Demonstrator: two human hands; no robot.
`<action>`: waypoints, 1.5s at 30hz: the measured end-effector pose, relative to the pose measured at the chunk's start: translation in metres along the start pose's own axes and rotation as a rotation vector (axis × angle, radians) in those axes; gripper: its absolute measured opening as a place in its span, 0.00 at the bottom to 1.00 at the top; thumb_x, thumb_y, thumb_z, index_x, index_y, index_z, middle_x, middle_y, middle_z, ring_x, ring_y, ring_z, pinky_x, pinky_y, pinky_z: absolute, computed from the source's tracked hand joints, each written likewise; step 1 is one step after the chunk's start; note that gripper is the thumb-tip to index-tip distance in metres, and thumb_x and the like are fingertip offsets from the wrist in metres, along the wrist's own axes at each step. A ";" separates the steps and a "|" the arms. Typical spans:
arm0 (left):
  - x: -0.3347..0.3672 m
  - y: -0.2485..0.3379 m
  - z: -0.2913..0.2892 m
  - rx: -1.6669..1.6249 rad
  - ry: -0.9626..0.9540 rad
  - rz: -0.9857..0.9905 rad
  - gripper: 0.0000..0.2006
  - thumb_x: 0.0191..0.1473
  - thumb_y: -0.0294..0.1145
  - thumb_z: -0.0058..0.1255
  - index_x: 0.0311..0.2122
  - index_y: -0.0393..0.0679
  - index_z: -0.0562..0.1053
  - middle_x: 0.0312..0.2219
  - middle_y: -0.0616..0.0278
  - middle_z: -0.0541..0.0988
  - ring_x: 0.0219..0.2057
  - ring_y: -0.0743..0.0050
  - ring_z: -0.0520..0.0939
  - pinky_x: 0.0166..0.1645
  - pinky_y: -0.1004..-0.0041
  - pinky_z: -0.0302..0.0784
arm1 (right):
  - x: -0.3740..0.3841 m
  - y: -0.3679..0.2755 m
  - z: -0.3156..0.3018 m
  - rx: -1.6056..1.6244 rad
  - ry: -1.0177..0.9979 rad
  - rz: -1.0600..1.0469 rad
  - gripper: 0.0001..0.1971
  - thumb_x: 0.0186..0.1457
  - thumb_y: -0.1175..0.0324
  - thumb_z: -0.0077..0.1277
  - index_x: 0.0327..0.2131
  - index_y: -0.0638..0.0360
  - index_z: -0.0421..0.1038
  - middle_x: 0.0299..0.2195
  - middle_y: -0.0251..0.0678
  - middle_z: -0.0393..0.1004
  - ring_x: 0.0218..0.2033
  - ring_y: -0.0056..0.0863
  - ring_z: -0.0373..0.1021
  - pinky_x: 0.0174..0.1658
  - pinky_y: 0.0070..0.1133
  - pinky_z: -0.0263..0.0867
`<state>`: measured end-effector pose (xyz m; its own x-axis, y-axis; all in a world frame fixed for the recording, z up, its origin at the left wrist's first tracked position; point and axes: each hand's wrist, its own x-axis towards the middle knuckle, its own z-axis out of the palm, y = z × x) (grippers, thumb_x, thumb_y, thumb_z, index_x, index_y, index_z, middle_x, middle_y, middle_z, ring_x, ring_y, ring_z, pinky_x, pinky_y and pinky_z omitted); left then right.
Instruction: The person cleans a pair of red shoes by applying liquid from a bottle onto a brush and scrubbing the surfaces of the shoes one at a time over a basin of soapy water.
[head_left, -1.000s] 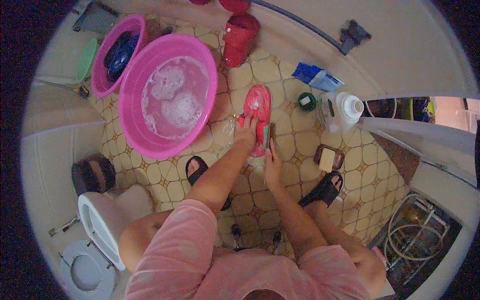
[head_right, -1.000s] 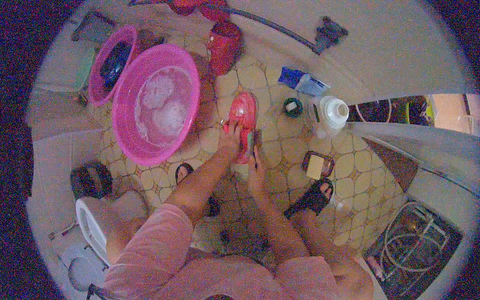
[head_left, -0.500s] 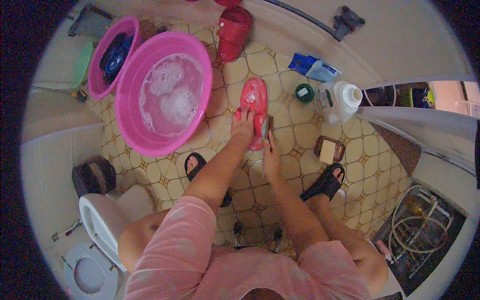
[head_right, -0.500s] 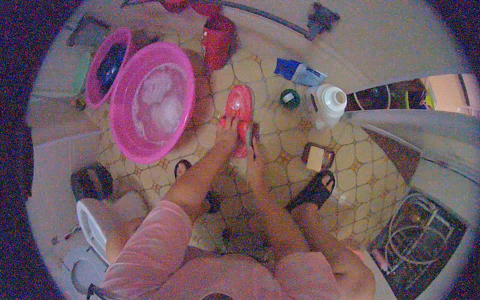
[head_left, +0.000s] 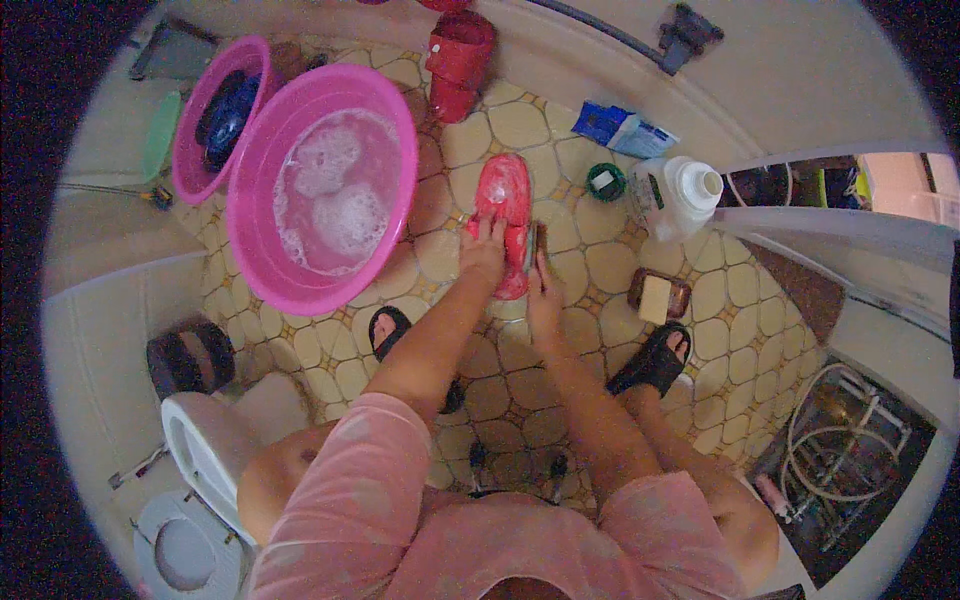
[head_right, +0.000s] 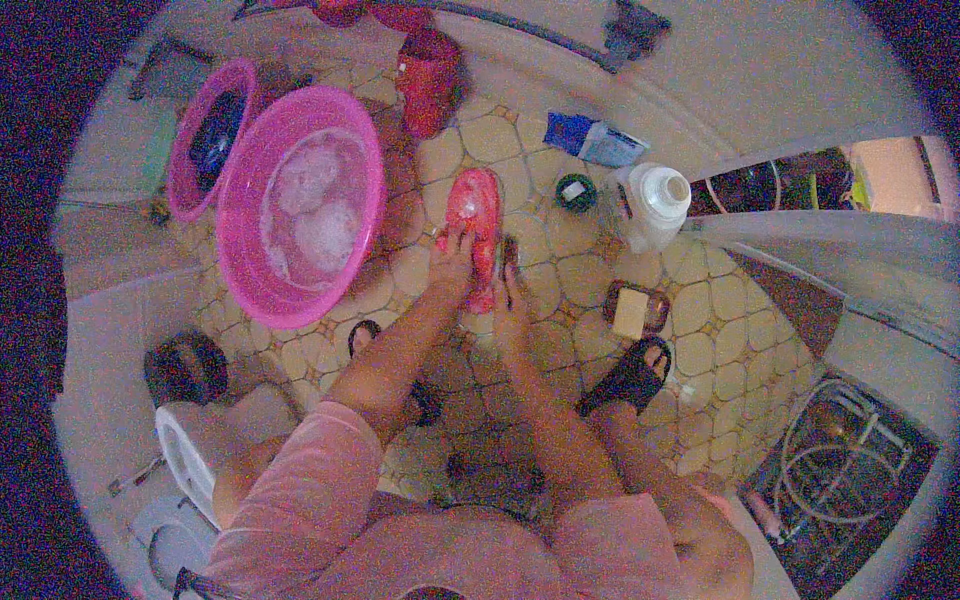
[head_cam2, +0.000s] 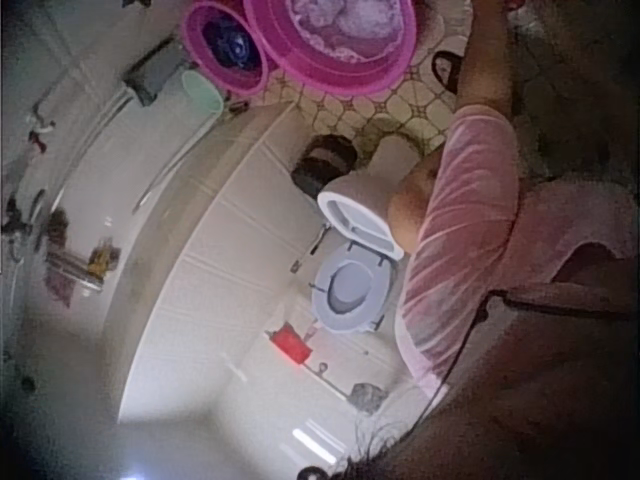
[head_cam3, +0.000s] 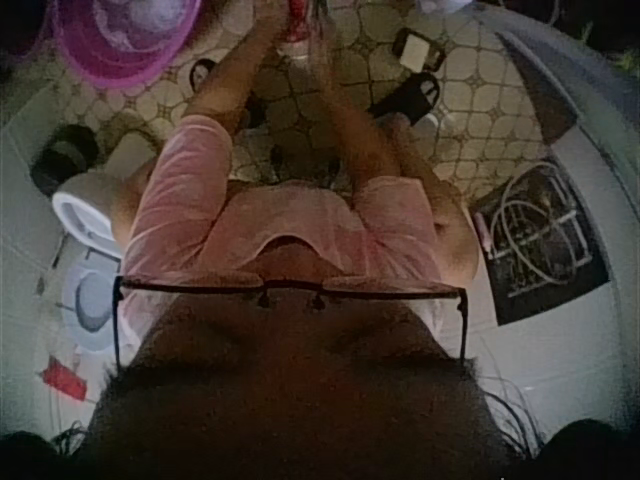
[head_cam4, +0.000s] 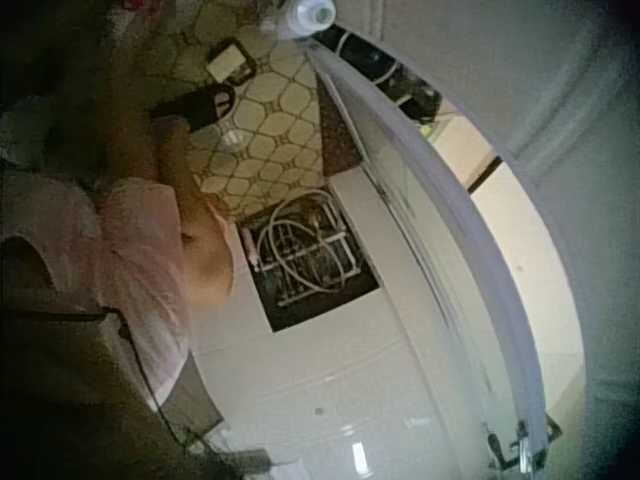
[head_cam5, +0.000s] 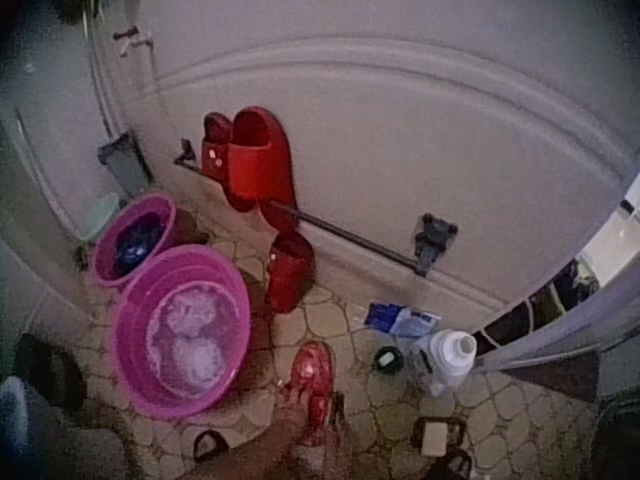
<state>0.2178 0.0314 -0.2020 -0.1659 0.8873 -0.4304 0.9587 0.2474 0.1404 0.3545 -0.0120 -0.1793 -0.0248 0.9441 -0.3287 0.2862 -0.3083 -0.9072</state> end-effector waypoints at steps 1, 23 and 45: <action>0.003 -0.002 0.002 0.036 0.026 0.014 0.29 0.47 0.29 0.45 0.57 0.54 0.55 0.59 0.66 0.49 0.56 0.41 0.53 0.59 0.53 0.53 | 0.021 0.001 0.003 -0.010 -0.037 -0.015 0.21 0.60 0.61 0.37 0.57 0.50 0.56 0.49 0.48 0.65 0.48 0.39 0.65 0.50 0.29 0.60; -0.001 -0.012 -0.002 0.154 -0.039 0.006 0.28 0.49 0.29 0.40 0.57 0.51 0.54 0.59 0.59 0.49 0.56 0.54 0.57 0.57 0.60 0.52 | -0.017 0.002 0.009 0.013 -0.114 -0.254 0.23 0.58 0.66 0.39 0.58 0.52 0.53 0.39 0.49 0.71 0.36 0.24 0.66 0.43 0.23 0.62; -0.008 -0.017 -0.007 0.020 -0.006 0.066 0.23 0.53 0.33 0.35 0.56 0.44 0.57 0.57 0.52 0.54 0.58 0.44 0.53 0.60 0.54 0.48 | 0.002 -0.068 0.008 -0.312 -0.123 -0.135 0.23 0.55 0.68 0.44 0.56 0.46 0.57 0.42 0.54 0.69 0.41 0.49 0.68 0.44 0.30 0.64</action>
<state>0.2011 0.0224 -0.1950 -0.1005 0.8991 -0.4260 0.9719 0.1803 0.1513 0.3275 0.0100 -0.1200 -0.1923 0.9468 -0.2580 0.5504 -0.1136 -0.8272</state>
